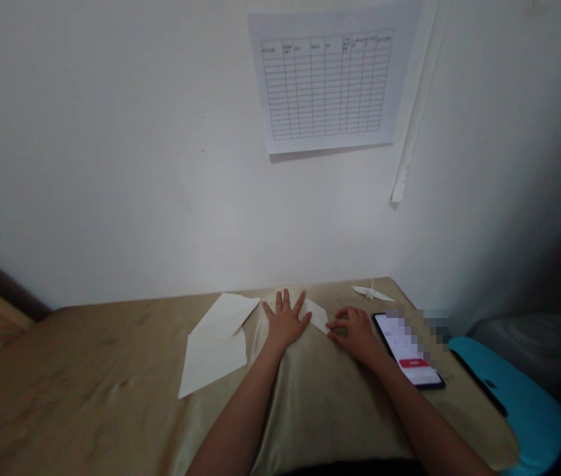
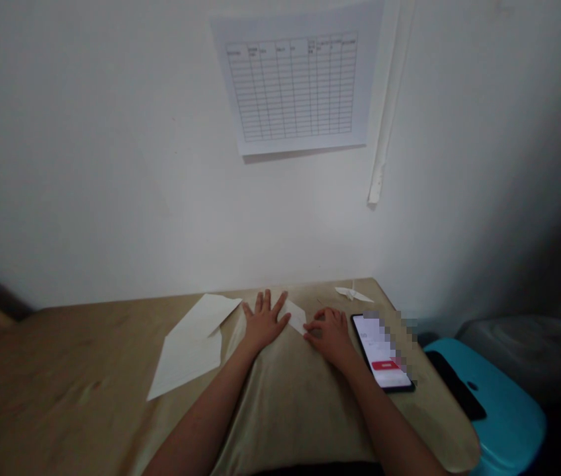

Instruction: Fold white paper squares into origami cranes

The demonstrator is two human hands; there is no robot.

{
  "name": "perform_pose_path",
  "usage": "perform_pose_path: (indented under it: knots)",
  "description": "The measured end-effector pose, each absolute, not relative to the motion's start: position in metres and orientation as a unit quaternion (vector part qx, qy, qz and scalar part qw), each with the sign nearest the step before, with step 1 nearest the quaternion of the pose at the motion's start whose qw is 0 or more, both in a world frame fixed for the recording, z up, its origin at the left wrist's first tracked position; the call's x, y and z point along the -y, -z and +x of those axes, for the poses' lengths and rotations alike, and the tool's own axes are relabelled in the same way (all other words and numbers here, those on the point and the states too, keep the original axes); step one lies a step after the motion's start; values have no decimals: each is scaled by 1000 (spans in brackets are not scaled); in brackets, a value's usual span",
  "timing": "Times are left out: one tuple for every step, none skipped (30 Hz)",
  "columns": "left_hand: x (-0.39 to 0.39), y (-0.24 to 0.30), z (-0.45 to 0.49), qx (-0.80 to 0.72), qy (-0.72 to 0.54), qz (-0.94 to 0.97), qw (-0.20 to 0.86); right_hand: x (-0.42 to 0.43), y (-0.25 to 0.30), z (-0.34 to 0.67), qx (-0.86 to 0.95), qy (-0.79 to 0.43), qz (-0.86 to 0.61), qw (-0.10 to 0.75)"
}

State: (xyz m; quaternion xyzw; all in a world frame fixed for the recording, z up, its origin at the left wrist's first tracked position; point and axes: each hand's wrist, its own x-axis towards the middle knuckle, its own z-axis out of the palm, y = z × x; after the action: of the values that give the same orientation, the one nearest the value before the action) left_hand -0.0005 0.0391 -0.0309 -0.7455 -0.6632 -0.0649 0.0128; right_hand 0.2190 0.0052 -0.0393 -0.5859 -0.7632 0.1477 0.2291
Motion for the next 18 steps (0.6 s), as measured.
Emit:
perform_pose_path:
  knots:
    - [-37,30,0,659,72,-749,14,-6,40,219,764,-149,-585,229]
    - [-35,30,0,651,80,-755,13,-6,41,220,764,-150,-585,229]
    - [-33,29,1,639,87,-764,10,-6,41,220,764,-152,-584,230]
    - [-30,28,2,624,92,-776,7,-7,42,220,764,-152,-583,230]
    - [-28,28,4,607,93,-789,2,-7,42,220,764,-152,-583,231]
    - [-25,27,6,592,94,-800,-2,-7,42,220,764,-150,-583,232]
    - [-22,26,8,581,94,-808,-6,-7,42,220,764,-148,-583,233]
    - [-20,25,11,570,91,-817,-10,-6,42,220,765,-146,-583,232]
    - [-18,25,13,563,88,-822,-15,-6,42,220,765,-143,-583,232]
    - [-17,25,14,563,87,-822,-17,-6,42,220,767,-141,-582,231]
    - [-17,24,15,564,88,-821,-20,-6,42,220,768,-139,-581,230]
    - [-16,25,16,567,89,-819,-23,-6,42,220,769,-138,-580,229]
    - [-17,25,16,571,90,-815,-27,-6,42,221,770,-137,-579,228]
    - [-17,26,16,575,89,-812,-31,-6,41,221,770,-136,-580,228]
    - [-18,27,15,580,87,-809,-35,-6,41,221,770,-136,-580,229]
    - [-19,28,15,585,84,-806,-38,-6,41,220,770,-136,-579,231]
    - [-20,29,15,588,81,-803,-40,-5,41,220,769,-138,-579,233]
    - [-21,30,15,592,79,-801,-42,-5,41,220,769,-139,-578,236]
